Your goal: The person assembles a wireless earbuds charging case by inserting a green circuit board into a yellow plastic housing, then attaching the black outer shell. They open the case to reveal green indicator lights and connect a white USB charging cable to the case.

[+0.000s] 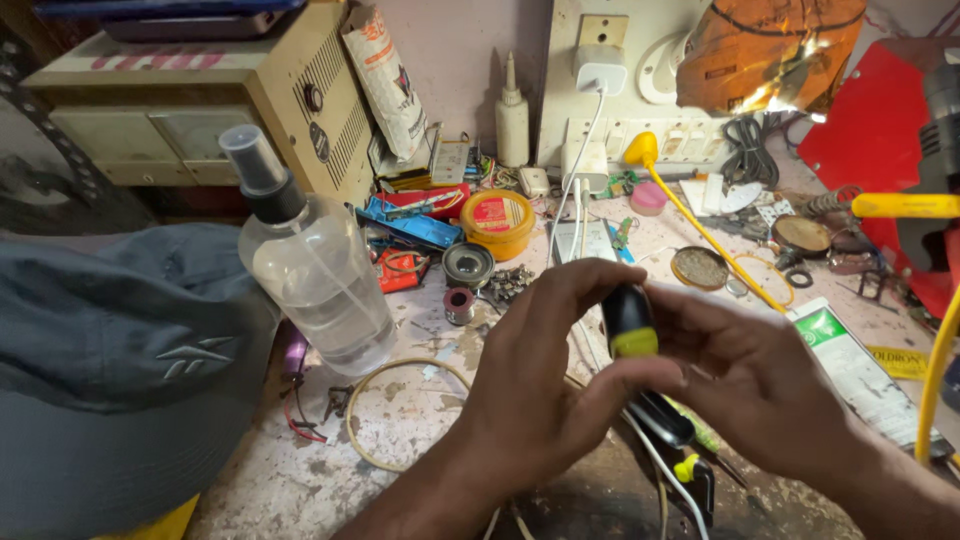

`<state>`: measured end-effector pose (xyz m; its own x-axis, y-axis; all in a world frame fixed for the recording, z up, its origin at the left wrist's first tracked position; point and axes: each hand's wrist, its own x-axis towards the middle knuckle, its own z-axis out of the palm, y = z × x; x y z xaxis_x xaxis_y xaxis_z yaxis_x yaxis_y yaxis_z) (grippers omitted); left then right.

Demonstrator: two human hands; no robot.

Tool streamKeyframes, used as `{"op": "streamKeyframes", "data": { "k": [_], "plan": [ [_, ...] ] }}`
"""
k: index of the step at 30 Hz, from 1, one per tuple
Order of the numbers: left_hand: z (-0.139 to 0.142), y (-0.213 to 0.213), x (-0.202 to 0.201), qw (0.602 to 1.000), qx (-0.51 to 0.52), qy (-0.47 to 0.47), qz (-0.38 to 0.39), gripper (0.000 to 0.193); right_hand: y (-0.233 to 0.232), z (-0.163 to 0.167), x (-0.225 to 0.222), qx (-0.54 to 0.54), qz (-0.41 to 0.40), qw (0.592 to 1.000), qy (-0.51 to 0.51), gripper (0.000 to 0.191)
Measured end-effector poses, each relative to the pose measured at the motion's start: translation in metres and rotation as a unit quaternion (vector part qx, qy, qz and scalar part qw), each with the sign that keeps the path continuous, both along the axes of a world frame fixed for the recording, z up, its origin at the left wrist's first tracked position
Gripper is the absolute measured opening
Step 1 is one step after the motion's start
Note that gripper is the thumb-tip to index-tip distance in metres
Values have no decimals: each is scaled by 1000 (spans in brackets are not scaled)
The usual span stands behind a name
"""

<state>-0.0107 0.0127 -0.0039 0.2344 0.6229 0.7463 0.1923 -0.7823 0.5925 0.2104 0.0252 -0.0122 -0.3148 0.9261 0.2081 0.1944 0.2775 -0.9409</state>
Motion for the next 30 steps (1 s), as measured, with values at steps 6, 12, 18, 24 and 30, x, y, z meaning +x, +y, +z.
{"op": "streamKeyframes", "data": {
  "k": [6,12,18,24,30],
  "plan": [
    [0,11,-2,997,-62,18,-30,66,13,9,13,-63,51,997,-9,59],
    [-11,16,9,937,-281,-129,-163,61,9,28,17,-104,153,983,15,44],
    [-12,34,1,861,-396,-278,-155,63,-1,70,5,-162,-58,871,-460,30],
    [-15,28,5,853,-430,-232,-183,59,-5,67,-9,-102,6,868,-486,57],
    [-21,29,3,845,-427,-238,-219,55,-7,60,-16,-60,34,862,-502,70]
  ]
}}
